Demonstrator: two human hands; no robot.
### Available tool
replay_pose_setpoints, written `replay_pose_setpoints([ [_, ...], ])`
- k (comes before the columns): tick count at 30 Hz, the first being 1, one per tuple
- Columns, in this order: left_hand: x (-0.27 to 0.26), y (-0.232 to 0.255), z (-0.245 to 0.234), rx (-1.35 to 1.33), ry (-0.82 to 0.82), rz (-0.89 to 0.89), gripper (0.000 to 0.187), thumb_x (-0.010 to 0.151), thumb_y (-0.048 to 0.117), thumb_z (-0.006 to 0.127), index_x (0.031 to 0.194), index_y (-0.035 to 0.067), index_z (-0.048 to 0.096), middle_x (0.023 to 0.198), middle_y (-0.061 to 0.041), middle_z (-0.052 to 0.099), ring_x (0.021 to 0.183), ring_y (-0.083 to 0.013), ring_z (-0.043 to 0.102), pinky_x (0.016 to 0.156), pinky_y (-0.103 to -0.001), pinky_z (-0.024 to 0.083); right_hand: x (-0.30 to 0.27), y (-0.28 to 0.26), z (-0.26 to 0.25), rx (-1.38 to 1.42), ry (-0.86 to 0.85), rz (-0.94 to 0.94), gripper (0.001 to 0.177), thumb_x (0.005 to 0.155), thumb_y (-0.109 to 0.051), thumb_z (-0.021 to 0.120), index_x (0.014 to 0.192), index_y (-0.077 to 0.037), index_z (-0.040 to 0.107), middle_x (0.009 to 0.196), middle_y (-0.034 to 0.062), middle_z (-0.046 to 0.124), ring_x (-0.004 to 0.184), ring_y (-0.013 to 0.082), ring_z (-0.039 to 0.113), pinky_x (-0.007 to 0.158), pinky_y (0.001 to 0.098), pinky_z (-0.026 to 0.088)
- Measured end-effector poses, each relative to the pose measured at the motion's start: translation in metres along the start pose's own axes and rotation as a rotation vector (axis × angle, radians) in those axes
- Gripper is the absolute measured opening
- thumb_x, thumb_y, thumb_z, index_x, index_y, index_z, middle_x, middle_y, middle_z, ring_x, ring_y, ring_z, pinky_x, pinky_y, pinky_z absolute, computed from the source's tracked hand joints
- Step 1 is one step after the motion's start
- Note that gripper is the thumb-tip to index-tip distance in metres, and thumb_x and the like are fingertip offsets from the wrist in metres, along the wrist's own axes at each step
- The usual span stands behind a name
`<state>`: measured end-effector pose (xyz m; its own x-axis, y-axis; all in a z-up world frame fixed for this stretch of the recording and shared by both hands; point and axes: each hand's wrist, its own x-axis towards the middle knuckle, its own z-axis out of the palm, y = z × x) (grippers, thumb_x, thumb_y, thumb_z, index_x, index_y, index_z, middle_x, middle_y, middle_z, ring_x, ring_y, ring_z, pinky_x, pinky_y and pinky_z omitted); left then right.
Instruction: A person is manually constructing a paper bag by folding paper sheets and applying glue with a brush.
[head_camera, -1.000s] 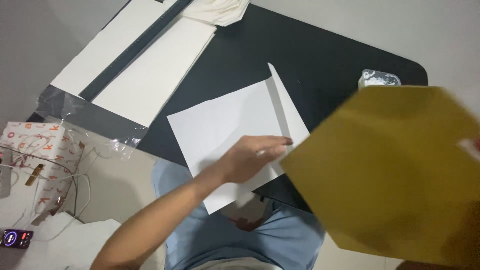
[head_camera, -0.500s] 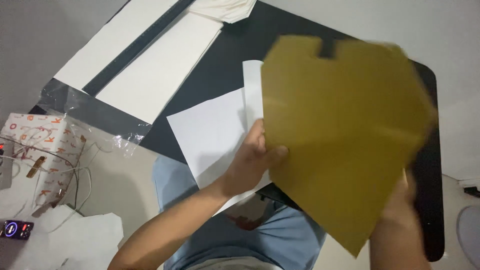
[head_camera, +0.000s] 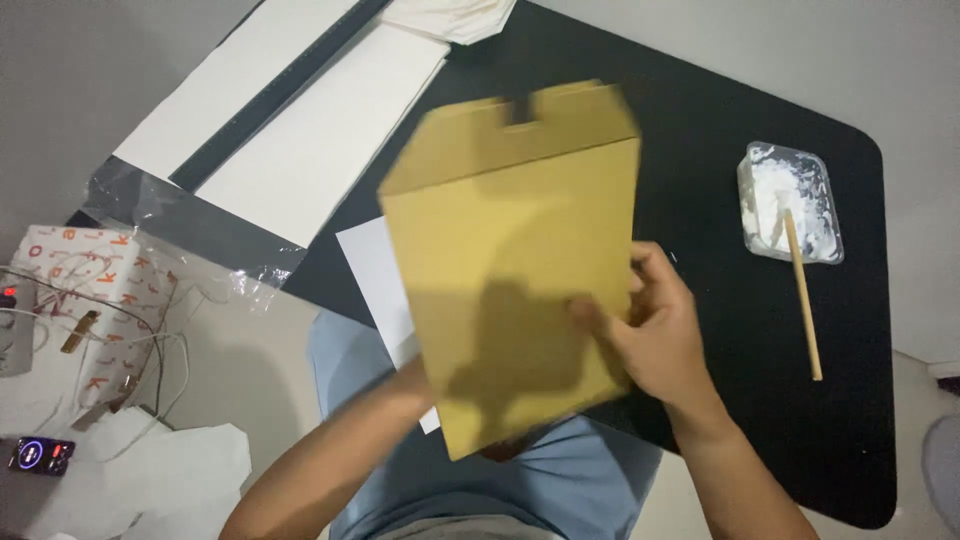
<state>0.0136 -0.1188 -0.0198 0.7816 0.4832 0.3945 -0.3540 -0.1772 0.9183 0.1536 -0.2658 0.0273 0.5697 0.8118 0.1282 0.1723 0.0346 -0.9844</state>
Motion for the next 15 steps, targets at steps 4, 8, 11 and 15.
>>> replay_pose_setpoints([
  [4,0.007,-0.003,-0.03,0.078,0.016,-0.101,0.036,0.106,0.031,0.045,0.122,0.009,0.068,0.091,-0.007,0.057,0.086,-0.024,0.052,0.076,-0.042,0.043,-0.002,0.015,-0.018,0.019,0.094,0.0,0.036,0.086,-0.005,0.074,0.118,0.005,0.061,0.072,0.0199,0.073,0.055,0.0236,0.07,0.049,0.0362,0.06],
  [8,0.01,-0.007,-0.036,0.139,0.021,-0.228,0.039,0.102,0.031,0.049,0.107,0.007,0.079,0.062,-0.002,0.066,0.058,-0.0168,0.062,0.056,-0.034,0.052,-0.004,0.04,-0.035,0.134,0.277,-0.033,0.027,0.1,-0.013,0.062,0.122,0.002,0.059,0.082,0.0139,0.071,0.064,0.0208,0.071,0.06,0.0344,0.062],
  [11,0.004,0.016,-0.029,-0.114,0.043,-0.447,0.076,0.107,0.05,0.021,0.12,-0.005,0.073,0.057,-0.006,0.061,0.058,-0.0146,0.055,0.061,-0.03,0.053,-0.005,0.044,-0.052,0.146,0.375,-0.104,0.026,0.104,-0.021,0.057,0.126,-0.006,0.053,0.092,0.0112,0.071,0.076,0.0208,0.074,0.069,0.0344,0.064],
  [15,0.003,0.027,-0.012,-0.15,0.034,-0.433,0.031,0.089,0.013,0.074,0.12,0.009,0.074,0.082,-0.011,0.078,0.071,-0.0192,0.073,0.069,-0.034,0.063,-0.006,0.032,-0.037,0.144,0.47,-0.193,0.027,0.109,-0.015,0.052,0.132,-0.004,0.044,0.101,0.0103,0.069,0.088,0.0195,0.072,0.083,0.0348,0.063],
])
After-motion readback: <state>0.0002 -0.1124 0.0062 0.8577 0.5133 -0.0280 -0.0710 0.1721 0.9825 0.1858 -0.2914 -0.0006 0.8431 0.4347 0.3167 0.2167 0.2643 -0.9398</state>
